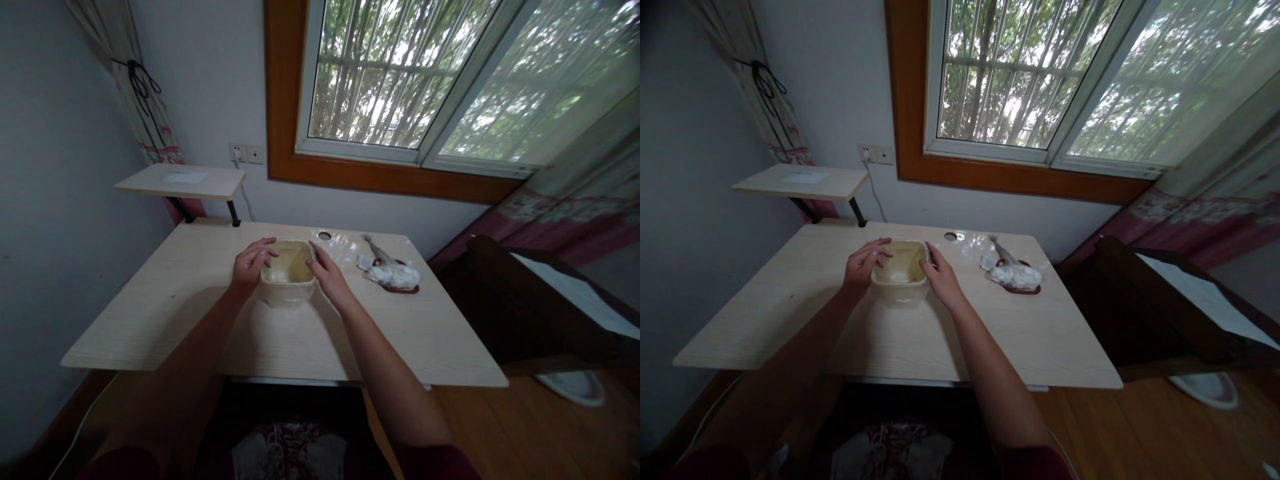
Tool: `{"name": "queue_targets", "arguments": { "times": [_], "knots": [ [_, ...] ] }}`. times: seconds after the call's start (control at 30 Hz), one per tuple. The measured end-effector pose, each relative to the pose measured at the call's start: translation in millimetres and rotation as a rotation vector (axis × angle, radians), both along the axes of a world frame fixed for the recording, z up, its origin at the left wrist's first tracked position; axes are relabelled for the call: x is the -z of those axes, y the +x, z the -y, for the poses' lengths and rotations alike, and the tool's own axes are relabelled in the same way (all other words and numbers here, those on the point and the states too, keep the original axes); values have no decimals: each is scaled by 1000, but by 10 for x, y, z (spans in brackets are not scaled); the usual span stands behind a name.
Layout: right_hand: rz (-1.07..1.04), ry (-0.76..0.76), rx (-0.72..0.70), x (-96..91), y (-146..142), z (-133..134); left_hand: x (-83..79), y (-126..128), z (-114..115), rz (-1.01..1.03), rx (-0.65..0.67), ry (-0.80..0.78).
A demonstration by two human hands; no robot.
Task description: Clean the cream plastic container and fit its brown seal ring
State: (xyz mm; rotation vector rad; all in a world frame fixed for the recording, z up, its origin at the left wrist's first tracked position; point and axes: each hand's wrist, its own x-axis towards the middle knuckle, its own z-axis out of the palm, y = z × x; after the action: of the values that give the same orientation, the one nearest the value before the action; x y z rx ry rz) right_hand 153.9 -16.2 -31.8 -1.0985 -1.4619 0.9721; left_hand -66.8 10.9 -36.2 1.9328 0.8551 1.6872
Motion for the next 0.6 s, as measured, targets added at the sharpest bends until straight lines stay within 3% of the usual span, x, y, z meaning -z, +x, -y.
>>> {"name": "queue_targets", "arguments": {
  "times": [0.23,0.37,0.47,0.6],
  "knots": [
    [37,6,42,21,73,23,-7,-1,73,14,-4,-21],
    [55,62,130,103,369,-29,39,-117,97,89,-99,-35],
    [261,174,352,167,770,-119,158,-259,97,154,-224,-95],
    [682,266,588,267,1355,-225,431,-441,83,202,-338,-253]
  ]
}}
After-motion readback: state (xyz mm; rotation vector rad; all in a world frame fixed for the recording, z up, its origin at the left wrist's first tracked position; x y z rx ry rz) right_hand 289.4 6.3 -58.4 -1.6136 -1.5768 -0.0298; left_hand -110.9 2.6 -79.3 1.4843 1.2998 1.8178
